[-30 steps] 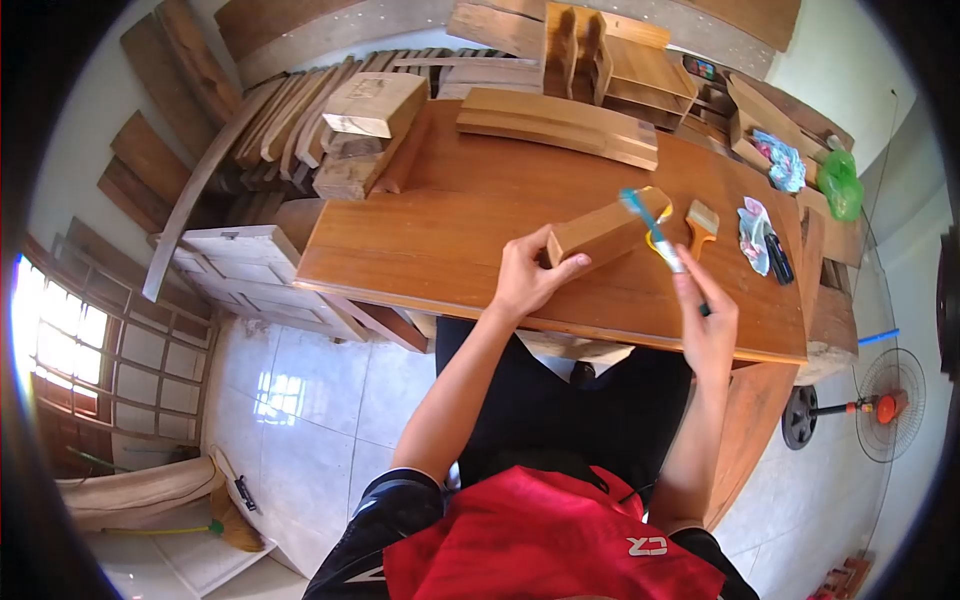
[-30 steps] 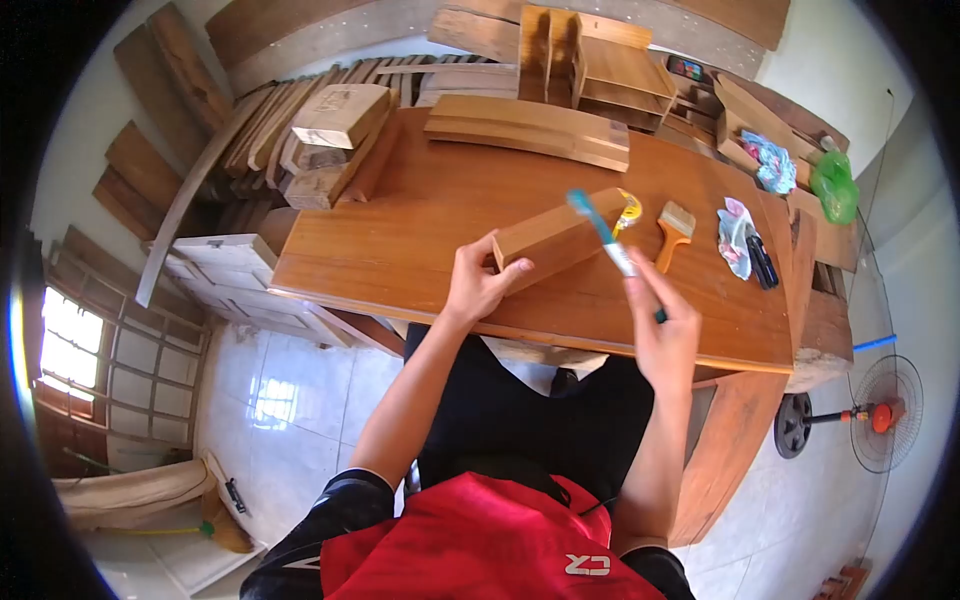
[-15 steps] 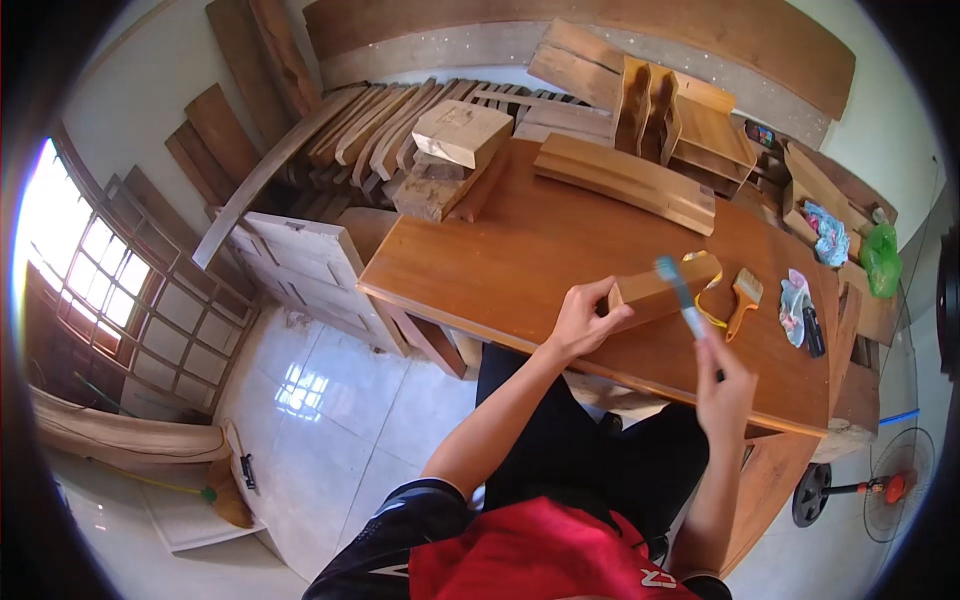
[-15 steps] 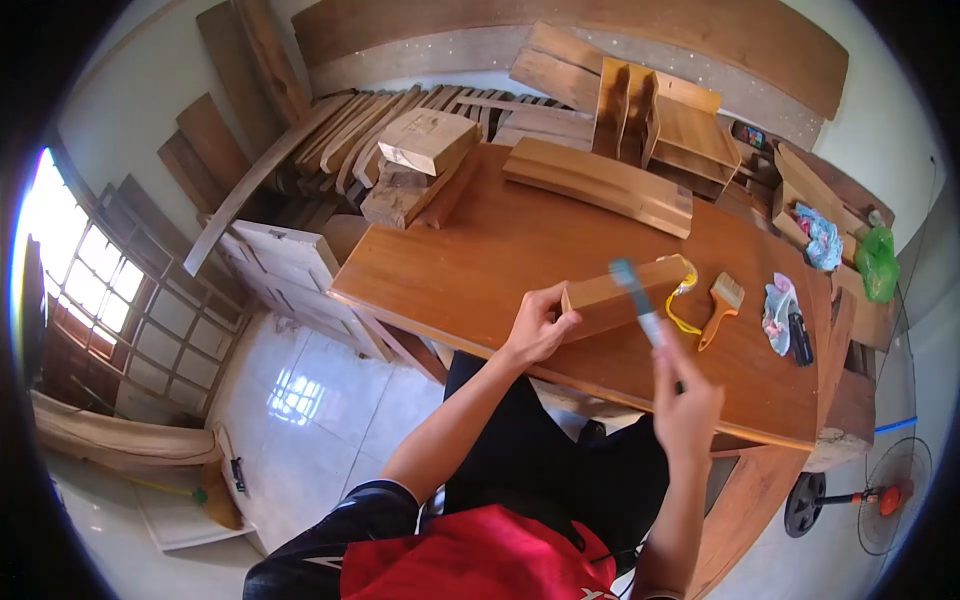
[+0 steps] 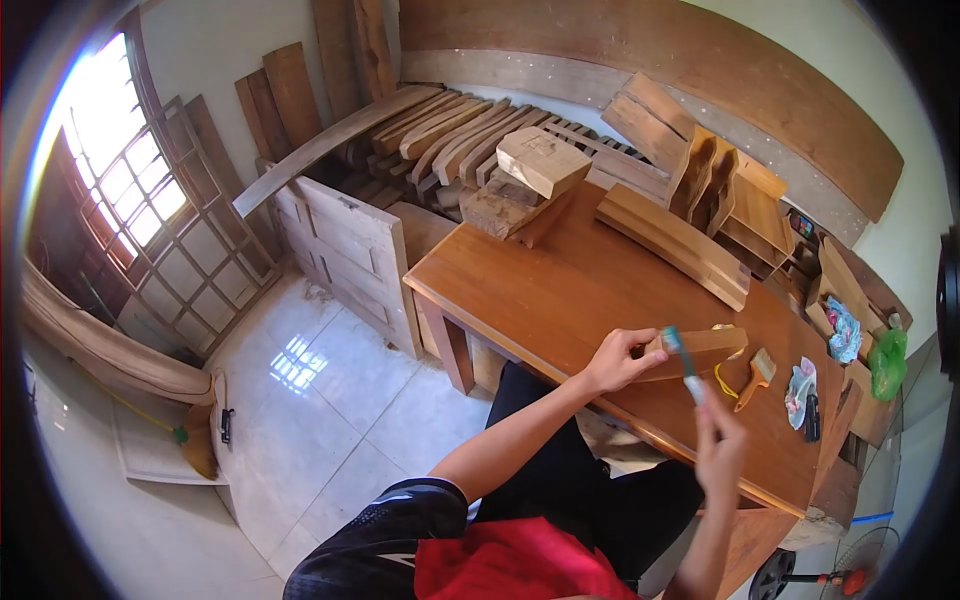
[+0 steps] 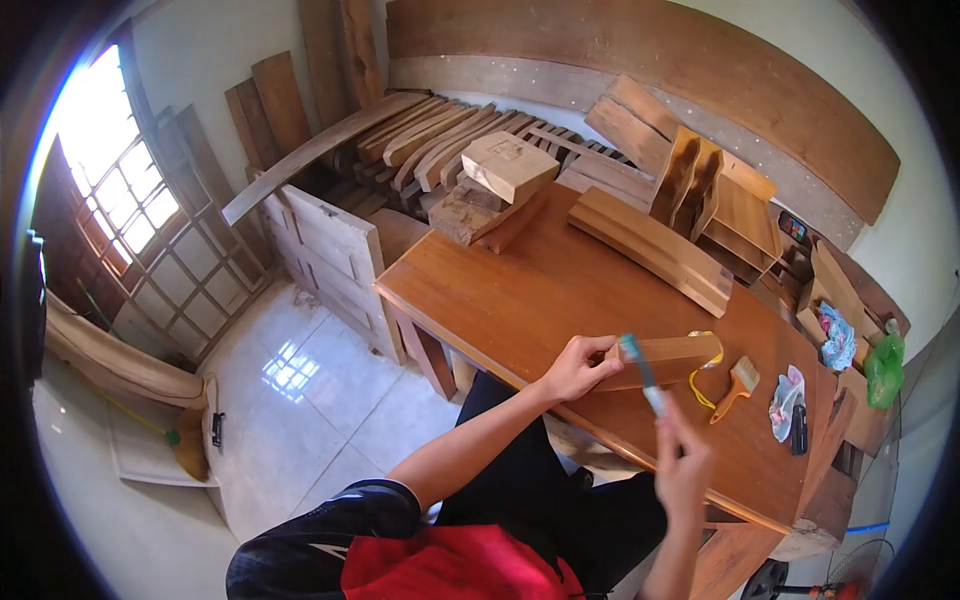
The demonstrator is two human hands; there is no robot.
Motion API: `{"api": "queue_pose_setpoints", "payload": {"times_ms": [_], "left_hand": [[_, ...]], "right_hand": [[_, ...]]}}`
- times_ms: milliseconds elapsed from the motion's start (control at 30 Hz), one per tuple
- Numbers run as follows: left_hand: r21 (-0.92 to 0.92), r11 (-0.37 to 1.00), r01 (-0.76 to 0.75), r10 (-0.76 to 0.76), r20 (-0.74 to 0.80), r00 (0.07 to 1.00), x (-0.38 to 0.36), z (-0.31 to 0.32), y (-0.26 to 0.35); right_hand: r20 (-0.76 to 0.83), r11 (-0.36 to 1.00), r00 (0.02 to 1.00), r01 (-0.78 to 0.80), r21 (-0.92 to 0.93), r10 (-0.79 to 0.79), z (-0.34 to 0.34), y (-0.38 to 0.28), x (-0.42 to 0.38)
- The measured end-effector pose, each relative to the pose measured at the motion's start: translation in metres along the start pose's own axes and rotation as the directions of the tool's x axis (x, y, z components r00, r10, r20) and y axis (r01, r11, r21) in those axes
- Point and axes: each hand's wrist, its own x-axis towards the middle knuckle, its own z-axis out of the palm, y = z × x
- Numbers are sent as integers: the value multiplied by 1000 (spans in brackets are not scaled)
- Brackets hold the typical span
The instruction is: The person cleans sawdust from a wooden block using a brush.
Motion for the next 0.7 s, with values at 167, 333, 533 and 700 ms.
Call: {"api": "queue_pose_setpoints", "payload": {"times_ms": [167,333,533,700], "left_hand": [[-109,994,-27,22,-52,998,4,3,10],[-120,992,26,-28,-9,1000,0,0,5],[294,871,-394,485,-391,782,3,-3,30],[-653,510,-560,738,-1,674,-46,102,204]], "right_hand": [[-86,998,996,6,-61,-11,-10,13,9],[-117,994,988,-103,-30,98,-26,28,20],[-73,994,996,-52,97,59,0,15,-3],[-128,975,989,-45,219,74,7,48,4]]}}
